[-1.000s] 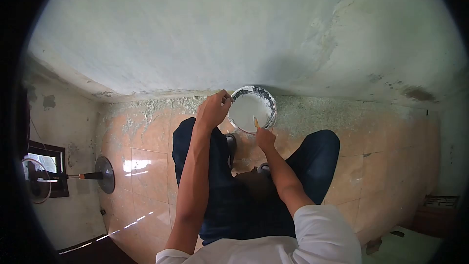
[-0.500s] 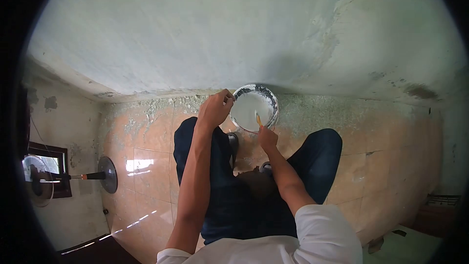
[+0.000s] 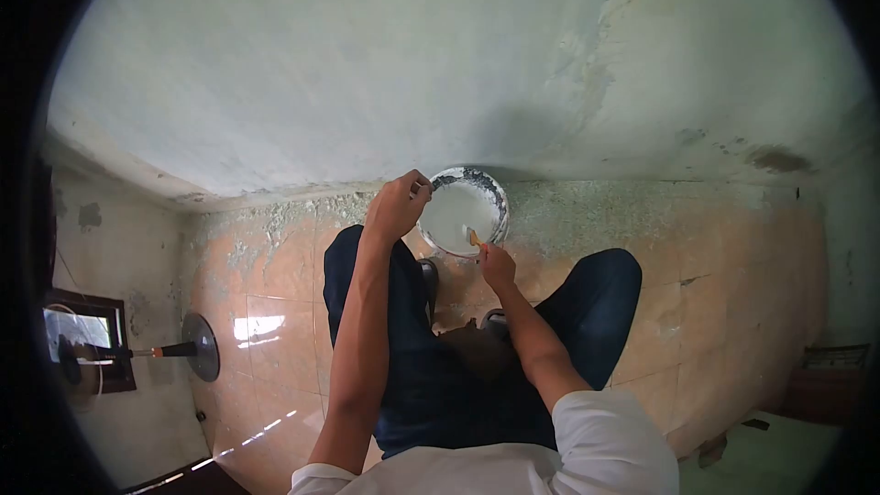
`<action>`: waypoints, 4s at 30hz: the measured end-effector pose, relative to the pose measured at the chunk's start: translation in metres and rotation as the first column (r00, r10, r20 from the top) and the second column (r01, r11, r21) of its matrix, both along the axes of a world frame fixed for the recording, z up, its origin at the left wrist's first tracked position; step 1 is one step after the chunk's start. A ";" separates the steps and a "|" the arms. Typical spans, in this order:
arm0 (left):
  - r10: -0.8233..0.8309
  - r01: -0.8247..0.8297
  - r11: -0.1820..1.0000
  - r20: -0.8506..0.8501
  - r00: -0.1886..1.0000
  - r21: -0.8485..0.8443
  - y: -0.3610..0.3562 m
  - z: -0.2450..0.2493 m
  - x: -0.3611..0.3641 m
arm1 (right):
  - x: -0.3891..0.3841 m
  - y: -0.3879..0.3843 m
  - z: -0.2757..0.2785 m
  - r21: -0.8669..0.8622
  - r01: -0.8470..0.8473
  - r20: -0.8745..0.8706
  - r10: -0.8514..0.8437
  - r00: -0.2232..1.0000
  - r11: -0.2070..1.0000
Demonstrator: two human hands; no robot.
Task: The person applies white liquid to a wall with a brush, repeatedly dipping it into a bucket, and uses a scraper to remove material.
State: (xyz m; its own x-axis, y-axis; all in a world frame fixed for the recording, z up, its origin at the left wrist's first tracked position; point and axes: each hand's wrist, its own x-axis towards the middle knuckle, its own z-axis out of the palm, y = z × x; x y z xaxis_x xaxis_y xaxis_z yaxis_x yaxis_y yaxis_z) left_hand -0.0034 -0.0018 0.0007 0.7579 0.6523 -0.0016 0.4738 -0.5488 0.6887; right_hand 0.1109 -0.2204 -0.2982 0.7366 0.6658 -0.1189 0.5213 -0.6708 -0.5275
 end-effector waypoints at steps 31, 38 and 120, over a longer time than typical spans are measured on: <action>-0.043 0.040 0.995 0.032 0.999 0.090 -0.023 -0.025 0.041 | 0.288 -0.021 0.609 0.756 0.603 -0.320 0.660 0.680 -0.256; -0.056 0.058 0.994 -0.019 0.998 0.096 0.004 -0.058 0.044 | 0.317 -0.034 0.952 0.878 -0.382 0.359 -0.133 0.924 -0.287; -0.092 0.089 0.996 0.239 0.967 0.021 0.018 -0.022 0.038 | 0.291 0.004 1.026 0.385 -0.710 0.892 -0.434 0.125 0.589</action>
